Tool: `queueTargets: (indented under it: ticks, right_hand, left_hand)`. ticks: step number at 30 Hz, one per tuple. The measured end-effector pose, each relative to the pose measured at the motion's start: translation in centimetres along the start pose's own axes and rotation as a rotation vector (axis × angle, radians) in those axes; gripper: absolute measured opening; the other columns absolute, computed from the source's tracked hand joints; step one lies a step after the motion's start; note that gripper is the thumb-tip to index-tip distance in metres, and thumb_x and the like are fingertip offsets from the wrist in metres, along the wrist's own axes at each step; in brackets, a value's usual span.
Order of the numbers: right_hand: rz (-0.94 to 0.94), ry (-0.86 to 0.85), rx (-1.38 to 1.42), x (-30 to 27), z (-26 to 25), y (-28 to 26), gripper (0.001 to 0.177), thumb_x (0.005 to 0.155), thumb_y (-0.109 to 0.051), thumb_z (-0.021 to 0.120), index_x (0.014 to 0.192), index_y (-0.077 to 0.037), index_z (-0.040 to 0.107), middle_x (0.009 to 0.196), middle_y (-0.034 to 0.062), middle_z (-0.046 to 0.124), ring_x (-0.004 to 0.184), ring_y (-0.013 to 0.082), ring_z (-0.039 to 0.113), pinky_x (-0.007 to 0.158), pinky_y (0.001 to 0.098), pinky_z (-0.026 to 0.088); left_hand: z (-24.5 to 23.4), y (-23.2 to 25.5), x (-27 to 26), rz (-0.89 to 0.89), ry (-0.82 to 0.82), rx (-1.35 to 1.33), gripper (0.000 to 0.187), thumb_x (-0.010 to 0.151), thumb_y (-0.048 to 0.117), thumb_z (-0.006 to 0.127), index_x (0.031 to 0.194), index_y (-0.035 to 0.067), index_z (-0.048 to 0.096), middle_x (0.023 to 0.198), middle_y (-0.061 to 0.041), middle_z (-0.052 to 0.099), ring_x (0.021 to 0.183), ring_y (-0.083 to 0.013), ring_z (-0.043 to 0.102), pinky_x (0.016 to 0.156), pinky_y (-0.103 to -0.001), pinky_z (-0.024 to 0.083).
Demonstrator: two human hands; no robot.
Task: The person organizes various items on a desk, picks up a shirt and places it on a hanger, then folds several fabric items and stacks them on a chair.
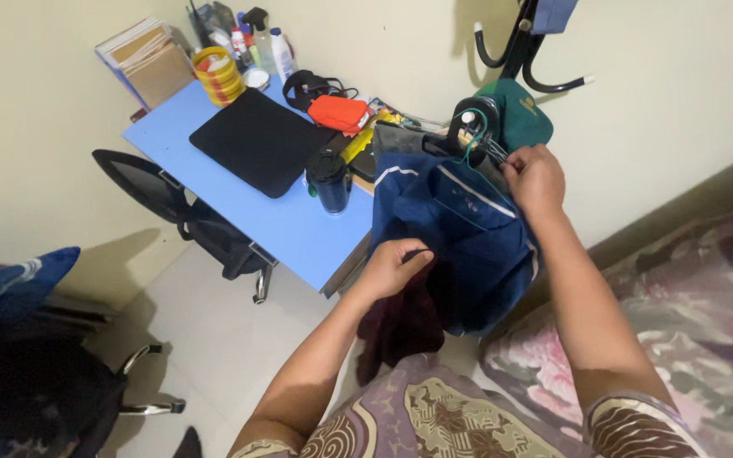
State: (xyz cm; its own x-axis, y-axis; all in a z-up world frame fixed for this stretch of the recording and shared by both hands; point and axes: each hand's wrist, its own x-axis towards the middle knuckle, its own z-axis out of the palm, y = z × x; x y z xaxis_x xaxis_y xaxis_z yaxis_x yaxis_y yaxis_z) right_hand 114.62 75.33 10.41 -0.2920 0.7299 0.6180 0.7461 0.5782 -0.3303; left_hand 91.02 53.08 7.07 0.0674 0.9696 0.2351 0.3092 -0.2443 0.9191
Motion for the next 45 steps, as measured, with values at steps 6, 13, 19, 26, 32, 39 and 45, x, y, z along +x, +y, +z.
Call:
queueTargets:
  ticks: [6,13,19,26,32,39,45]
  right_hand:
    - [-0.067,0.017,-0.093,0.6,0.3,0.0,0.004,0.089,-0.015,0.072,0.088,-0.011,0.072,0.092,0.0132,0.064,0.090,0.0355,0.064,0.073,0.0483,0.052]
    - [-0.225,0.000,-0.134,1.2,0.9,2.1,0.010,0.095,-0.016,0.066,0.093,-0.007,0.068,0.095,0.0155,0.063,0.094,0.0375,0.064,0.078,0.0485,0.053]
    - [-0.090,0.057,-0.058,1.9,-2.6,1.0,0.010,0.099,-0.013,0.064,0.096,-0.004,0.066,0.098,0.0196,0.063,0.093,0.0416,0.063,0.078,0.0509,0.051]
    - [-0.113,-0.204,0.250,2.8,-1.4,3.3,0.012,0.098,-0.018,0.069,0.096,-0.008,0.074,0.096,0.0186,0.070,0.091,0.0372,0.066,0.083,0.0453,0.052]
    - [-0.215,0.071,0.026,1.0,1.0,0.5,0.019,0.081,-0.015,0.083,0.097,-0.007,0.075,0.102,0.0166,0.066,0.098,0.0381,0.061,0.085,0.0459,0.050]
    - [-0.318,-0.019,-0.152,2.2,-0.9,-1.5,0.031,0.067,-0.016,0.089,0.089,-0.011,0.069,0.099,0.0108,0.059,0.096,0.0343,0.059,0.077,0.0468,0.047]
    - [-0.544,0.134,-0.266,2.7,-2.0,-1.5,0.018,0.078,-0.017,0.079,0.087,-0.011,0.064,0.095,0.0083,0.057,0.092,0.0295,0.058,0.077,0.0426,0.046]
  left_hand:
    - [1.3,0.2,1.0,-0.209,0.099,-0.183,0.022,0.099,0.023,0.067,0.094,0.002,0.072,0.072,-0.006,0.068,0.067,-0.0105,0.060,0.063,-0.030,0.050]
    - [3.0,0.7,1.6,-0.067,0.171,-0.089,0.021,0.099,0.022,0.067,0.094,0.002,0.071,0.073,0.000,0.068,0.068,-0.0068,0.059,0.064,-0.027,0.050]
    - [3.0,1.1,2.1,-0.188,0.170,-0.127,0.022,0.098,0.023,0.067,0.095,0.002,0.072,0.069,-0.001,0.067,0.063,-0.0072,0.059,0.060,-0.027,0.049]
    - [3.1,1.6,1.4,-0.163,0.127,-0.075,0.023,0.098,0.025,0.068,0.093,0.002,0.072,0.073,-0.003,0.068,0.068,-0.0080,0.058,0.064,-0.030,0.051]
    - [2.1,2.2,0.4,-0.077,0.148,0.028,0.024,0.097,0.025,0.068,0.095,0.001,0.072,0.075,-0.006,0.070,0.070,-0.0109,0.061,0.068,-0.031,0.052]
    - [1.9,2.7,0.8,-0.067,0.156,0.048,0.023,0.097,0.025,0.068,0.095,0.002,0.072,0.074,-0.005,0.069,0.069,-0.0114,0.061,0.068,-0.032,0.052]
    - [1.7,3.5,1.7,-0.168,0.125,-0.036,0.023,0.098,0.026,0.067,0.095,0.004,0.073,0.071,-0.001,0.067,0.065,-0.0079,0.058,0.061,-0.029,0.050]
